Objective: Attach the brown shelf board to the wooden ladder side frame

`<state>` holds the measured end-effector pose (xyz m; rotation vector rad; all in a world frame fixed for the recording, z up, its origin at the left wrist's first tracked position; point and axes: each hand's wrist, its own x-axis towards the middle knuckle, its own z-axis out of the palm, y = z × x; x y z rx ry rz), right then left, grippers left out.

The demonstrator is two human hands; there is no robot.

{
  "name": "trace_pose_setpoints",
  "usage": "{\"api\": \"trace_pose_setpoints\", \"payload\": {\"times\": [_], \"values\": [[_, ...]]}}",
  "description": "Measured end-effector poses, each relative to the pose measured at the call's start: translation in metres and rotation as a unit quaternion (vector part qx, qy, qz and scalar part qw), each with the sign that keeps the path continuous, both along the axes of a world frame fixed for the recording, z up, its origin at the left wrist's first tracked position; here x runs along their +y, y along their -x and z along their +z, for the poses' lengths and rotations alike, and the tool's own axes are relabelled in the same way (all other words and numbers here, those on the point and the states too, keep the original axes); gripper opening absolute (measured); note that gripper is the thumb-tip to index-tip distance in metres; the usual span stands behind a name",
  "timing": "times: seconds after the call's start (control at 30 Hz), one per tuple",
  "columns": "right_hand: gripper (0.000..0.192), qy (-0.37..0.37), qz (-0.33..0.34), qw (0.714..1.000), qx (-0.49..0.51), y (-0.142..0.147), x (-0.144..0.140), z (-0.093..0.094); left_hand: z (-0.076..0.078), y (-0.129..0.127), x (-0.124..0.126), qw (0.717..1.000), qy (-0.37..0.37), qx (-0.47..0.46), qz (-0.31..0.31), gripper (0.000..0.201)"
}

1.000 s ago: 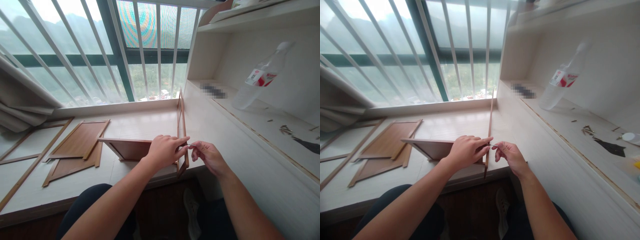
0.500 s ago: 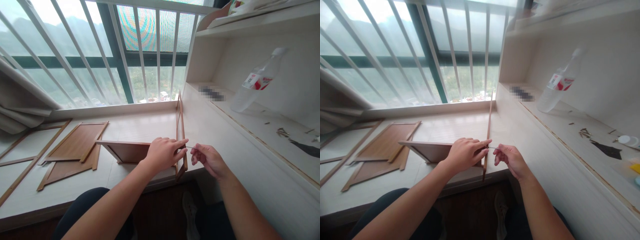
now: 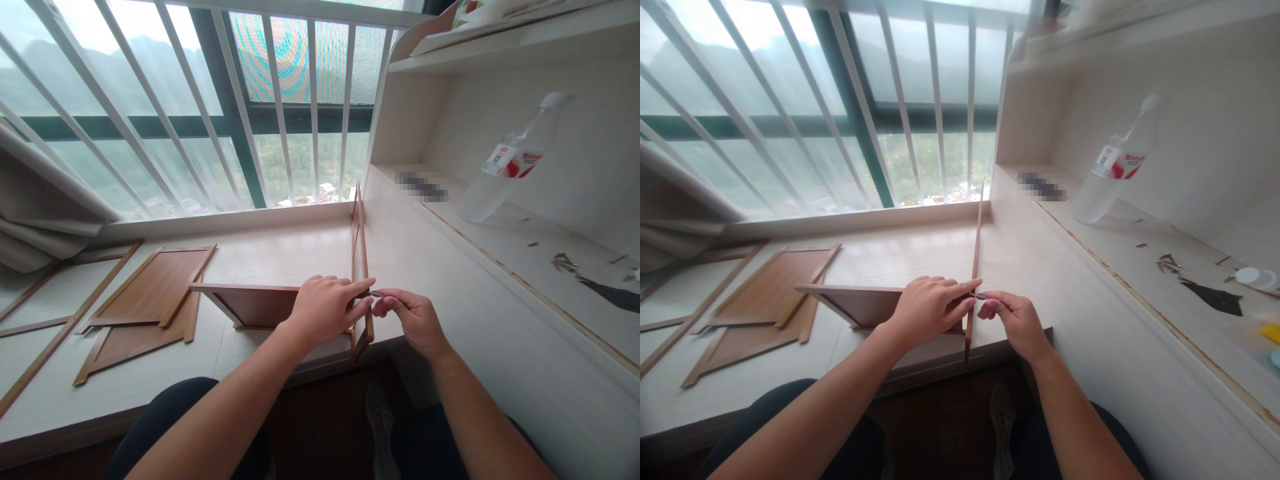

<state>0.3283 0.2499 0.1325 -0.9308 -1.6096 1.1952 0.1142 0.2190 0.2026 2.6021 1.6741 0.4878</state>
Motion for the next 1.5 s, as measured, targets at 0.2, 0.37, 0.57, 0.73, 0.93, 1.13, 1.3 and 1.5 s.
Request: {"api": "trace_pose_setpoints", "payload": {"times": [0.2,0.37,0.57,0.73,0.93,1.13,1.3,1.5], "values": [[0.035,-0.017,-0.020,1.000,-0.012,-0.004,0.005,-0.004,0.001,0.000,0.000,1.000,0.002,-0.007,-0.002,0.046],[0.035,-0.029,-0.029,0.998,-0.046,-0.005,0.002,-0.001,0.000,0.000,0.000,1.000,0.000,-0.004,-0.002,0.046],[0.037,-0.041,-0.025,0.996,-0.076,-0.009,0.003,0.001,-0.001,0.000,0.000,1.000,0.000,-0.005,-0.001,0.045],[0.036,-0.043,-0.024,0.995,-0.085,-0.011,0.003,0.002,0.000,0.001,-0.001,1.000,0.002,-0.003,-0.001,0.046],[0.035,-0.047,-0.024,0.995,-0.089,-0.011,0.003,0.004,0.000,0.000,0.000,1.000,0.003,-0.002,-0.001,0.046],[0.034,-0.051,-0.032,0.995,-0.083,-0.012,0.004,0.001,0.000,0.000,-0.001,1.000,0.004,-0.003,-0.003,0.047],[0.035,-0.049,-0.027,0.995,-0.085,-0.012,0.004,0.001,0.001,0.000,-0.002,1.000,0.007,-0.001,-0.002,0.046],[0.035,-0.053,-0.032,0.994,-0.087,-0.011,0.003,0.000,0.001,0.000,-0.001,1.000,0.006,-0.001,-0.003,0.047]]}}
